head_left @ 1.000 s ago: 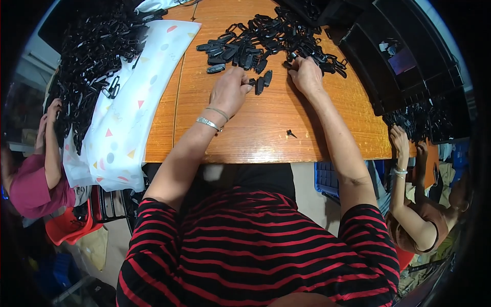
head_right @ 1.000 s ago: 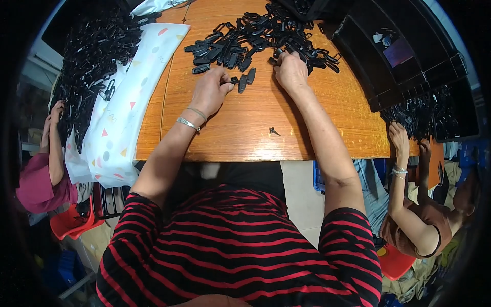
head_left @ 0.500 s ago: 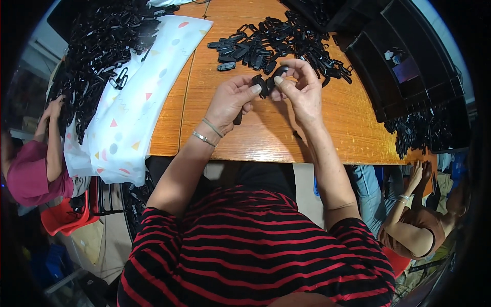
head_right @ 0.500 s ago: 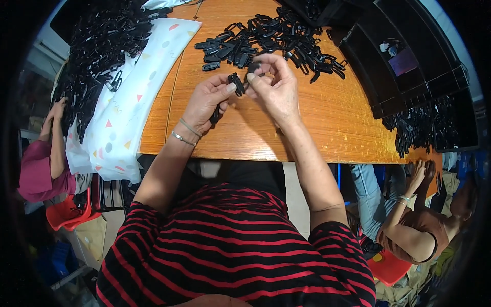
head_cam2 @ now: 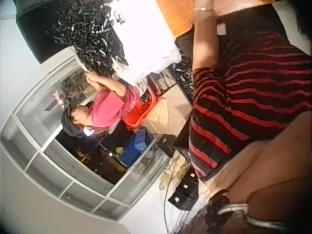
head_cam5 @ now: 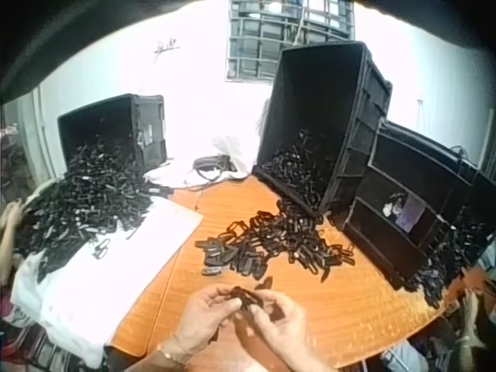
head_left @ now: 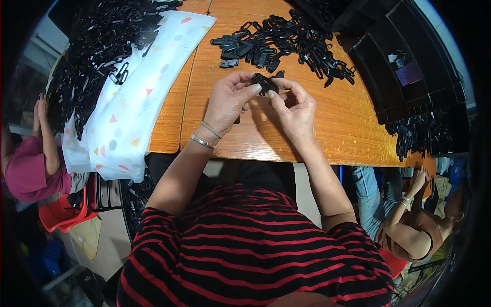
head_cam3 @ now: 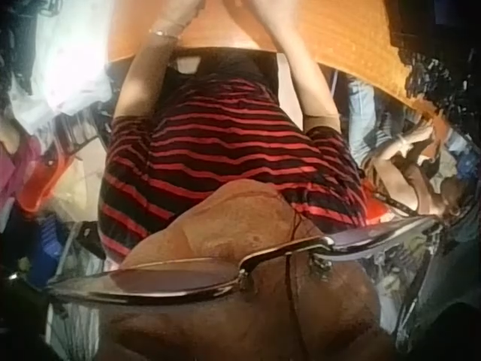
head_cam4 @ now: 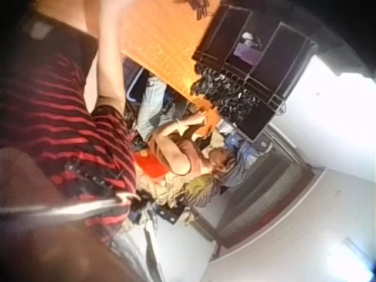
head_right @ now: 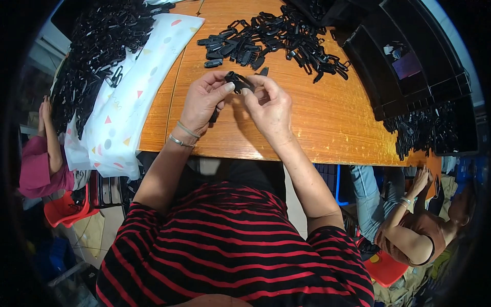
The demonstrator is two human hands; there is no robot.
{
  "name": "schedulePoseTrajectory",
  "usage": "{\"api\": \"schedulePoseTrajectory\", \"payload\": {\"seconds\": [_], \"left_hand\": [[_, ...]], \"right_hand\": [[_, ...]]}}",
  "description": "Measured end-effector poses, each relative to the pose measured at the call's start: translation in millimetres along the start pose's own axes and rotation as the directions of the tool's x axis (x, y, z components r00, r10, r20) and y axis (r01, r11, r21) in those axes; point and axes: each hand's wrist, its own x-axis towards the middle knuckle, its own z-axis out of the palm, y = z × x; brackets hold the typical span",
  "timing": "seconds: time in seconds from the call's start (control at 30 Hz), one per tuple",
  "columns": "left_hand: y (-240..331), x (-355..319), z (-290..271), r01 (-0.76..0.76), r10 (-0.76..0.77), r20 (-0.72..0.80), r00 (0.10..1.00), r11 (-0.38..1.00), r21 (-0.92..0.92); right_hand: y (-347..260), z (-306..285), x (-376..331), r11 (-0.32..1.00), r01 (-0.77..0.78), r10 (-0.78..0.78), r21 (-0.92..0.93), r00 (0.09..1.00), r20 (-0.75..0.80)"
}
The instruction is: Assembling small black plastic buckle components by hand on a wooden table.
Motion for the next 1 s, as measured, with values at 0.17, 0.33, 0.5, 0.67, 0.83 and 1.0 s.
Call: {"api": "schedulePoseTrajectory", "payload": {"seconds": [0.17,0.33,0.5,0.67,0.83,1.0], "left_hand": [[-2.5,-1.7,-3.8,-0.014,0.013,0.004,1.0,0.997,0.071],[-1.4,-1.2,-3.2,-0.064,0.063,0.007,0.998,0.992,0.112],[-4.8,-4.5,-8.4,-0.082,0.083,-0.005,0.997,0.991,0.102],[-7.7,-14.4,-2.6,-0.07,0.07,0.006,0.998,0.994,0.084],[-6.8,-24.5,4.1,-0.183,0.18,0.03,0.983,0.975,0.125],[0.3,-32.2,-10.3,-0.2,0.173,0.168,0.971,0.966,0.161]], "right_hand": [[-2.1,3.4,0.0,0.998,-0.03,0.03,0.049,1.0,0.003],[-2.4,3.9,3.0,1.0,0.02,-0.02,-0.012,1.0,-0.006],[3.2,4.1,5.2,0.987,0.131,-0.127,-0.097,0.991,0.046],[4.7,11.9,-3.0,0.951,0.236,-0.234,-0.201,0.972,0.035],[13.7,23.0,-16.7,0.894,0.315,-0.33,-0.319,0.944,0.007],[-4.5,34.3,-31.0,0.954,0.255,-0.221,-0.157,0.954,0.205]]}}
